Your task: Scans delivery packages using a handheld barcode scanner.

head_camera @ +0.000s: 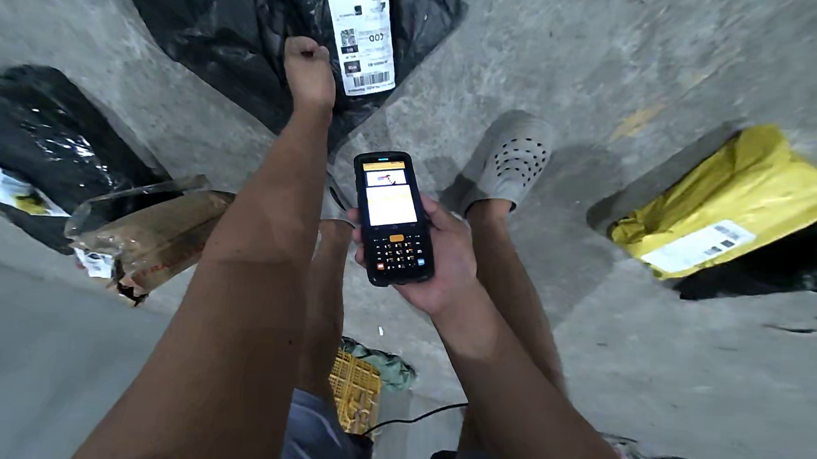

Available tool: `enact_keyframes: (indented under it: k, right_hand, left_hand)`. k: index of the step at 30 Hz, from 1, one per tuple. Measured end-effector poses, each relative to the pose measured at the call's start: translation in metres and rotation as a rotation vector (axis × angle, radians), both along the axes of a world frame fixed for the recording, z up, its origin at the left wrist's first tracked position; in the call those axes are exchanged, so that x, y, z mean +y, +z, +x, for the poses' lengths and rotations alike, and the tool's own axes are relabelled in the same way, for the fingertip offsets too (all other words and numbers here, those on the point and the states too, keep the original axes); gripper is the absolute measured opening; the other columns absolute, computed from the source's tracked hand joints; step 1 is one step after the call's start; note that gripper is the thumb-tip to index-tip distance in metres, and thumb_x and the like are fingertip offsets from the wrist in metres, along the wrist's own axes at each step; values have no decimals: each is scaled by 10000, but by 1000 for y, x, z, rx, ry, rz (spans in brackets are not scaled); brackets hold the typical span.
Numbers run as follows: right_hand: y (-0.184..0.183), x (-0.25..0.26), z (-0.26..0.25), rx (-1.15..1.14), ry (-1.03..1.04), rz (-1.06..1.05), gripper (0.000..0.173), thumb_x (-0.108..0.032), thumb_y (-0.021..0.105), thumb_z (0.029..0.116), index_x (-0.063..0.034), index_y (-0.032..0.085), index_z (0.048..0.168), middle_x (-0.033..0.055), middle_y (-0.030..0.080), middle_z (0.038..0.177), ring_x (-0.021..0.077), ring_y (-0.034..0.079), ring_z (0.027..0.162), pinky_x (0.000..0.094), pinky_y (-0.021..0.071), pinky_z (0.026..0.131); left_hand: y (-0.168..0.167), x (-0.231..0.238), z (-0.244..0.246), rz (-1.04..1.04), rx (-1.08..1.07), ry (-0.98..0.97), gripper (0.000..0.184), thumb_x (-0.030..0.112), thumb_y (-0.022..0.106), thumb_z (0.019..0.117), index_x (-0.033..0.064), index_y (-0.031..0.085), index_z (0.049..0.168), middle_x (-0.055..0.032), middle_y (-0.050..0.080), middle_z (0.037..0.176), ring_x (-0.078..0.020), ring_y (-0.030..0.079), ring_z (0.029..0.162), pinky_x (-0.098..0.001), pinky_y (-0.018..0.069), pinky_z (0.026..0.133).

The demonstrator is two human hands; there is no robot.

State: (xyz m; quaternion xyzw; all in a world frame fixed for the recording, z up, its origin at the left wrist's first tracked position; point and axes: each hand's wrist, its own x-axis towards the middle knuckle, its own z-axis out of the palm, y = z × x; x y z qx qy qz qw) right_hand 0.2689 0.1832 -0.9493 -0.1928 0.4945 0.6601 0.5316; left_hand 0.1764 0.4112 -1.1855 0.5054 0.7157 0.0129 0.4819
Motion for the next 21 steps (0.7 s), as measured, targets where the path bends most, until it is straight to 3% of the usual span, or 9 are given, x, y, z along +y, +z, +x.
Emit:
enact_keyframes:
  k: [3,5,8,12,21]
  right_hand:
    - [1,1,3,-59,-18,38,649,-611,228,1034,-156,549,1367,231,631,1263,359,689,1009,493,594,813]
    - [0,1,5,-83,-67,78,647,-611,244,1034,-149,548,1369,234,618,1284,359,686,1019,492,594,816]
    - [0,2,10,-120,-105,137,641,-615,247,1029,-167,552,1372,223,610,1309,350,680,1036,489,588,830]
    - [1,2,14,-164,-137,202,640,-618,259,1021,-164,546,1370,223,596,1321,346,675,1035,483,587,821]
    - [0,3,17,-171,-142,209,643,-625,275,1021,-158,549,1368,236,596,1317,355,678,1033,485,591,820]
  left_hand:
    - [1,-3,4,-40,-5,21,476,263,640,982,19,505,1369,-146,619,1157,-210,642,953,-386,564,813]
    - [1,-6,5,-53,28,-55,426,347,638,996,12,586,1254,-145,643,1127,-217,646,989,-404,551,866]
    - [-1,-13,8,-21,34,-149,272,309,584,1031,40,619,1054,-97,620,986,-176,609,914,-382,509,834]
    - [13,-22,19,17,-76,-143,191,207,540,1052,32,608,1016,-68,608,940,-121,600,885,-323,506,839]
    - [14,-33,18,5,-120,-92,184,202,529,1063,48,585,980,-59,577,910,-116,576,831,-308,494,774]
